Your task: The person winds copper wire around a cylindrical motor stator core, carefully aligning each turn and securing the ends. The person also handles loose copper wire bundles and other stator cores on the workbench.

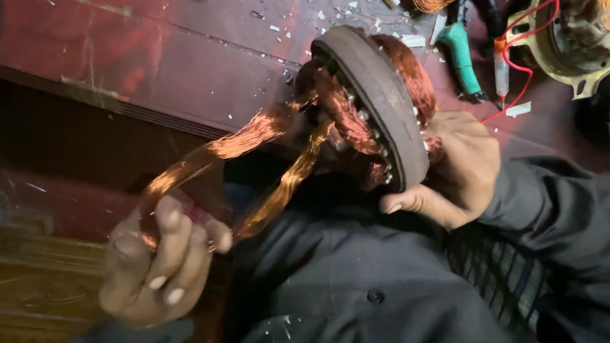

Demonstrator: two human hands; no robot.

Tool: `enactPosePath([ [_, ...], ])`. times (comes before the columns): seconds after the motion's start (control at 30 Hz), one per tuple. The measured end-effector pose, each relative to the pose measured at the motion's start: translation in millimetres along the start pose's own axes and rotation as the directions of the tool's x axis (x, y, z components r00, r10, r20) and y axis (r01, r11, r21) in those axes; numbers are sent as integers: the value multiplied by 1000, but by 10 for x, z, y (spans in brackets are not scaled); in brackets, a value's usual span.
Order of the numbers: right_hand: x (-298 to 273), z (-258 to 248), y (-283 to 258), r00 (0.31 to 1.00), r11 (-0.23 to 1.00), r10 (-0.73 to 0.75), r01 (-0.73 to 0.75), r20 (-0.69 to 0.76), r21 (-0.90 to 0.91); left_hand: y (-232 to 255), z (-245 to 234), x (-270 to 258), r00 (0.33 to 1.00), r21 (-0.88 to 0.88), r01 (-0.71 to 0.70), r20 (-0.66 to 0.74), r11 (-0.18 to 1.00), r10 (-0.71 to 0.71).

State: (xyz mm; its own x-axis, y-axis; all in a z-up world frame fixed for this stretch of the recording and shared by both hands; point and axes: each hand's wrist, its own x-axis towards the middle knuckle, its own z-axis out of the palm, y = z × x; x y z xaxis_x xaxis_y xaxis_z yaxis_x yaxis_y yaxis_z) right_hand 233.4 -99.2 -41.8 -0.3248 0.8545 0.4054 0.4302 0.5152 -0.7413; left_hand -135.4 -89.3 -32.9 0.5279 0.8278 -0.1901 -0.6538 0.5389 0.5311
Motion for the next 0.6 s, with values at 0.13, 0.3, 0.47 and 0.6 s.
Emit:
enactPosePath([
  [0.13, 41, 2, -2, 998, 996, -37, 33, 48, 83, -17, -226, -52, 989, 104, -48, -135, 993, 62],
  [0.3, 104, 49, -77, 998, 997, -66, 66, 9, 37, 171, -354, 195, 979, 162, 65, -202, 985, -32],
  [0.47, 146, 201, -151, 984, 983, -178, 176, -33, -49, 297, 74, 375, 936, 846, 86, -249, 526, 248],
  [0.6, 88, 310, -215, 977, 968, -210, 211, 25, -137, 299, 624, 503, 869, 943, -191, 292, -273, 399],
])
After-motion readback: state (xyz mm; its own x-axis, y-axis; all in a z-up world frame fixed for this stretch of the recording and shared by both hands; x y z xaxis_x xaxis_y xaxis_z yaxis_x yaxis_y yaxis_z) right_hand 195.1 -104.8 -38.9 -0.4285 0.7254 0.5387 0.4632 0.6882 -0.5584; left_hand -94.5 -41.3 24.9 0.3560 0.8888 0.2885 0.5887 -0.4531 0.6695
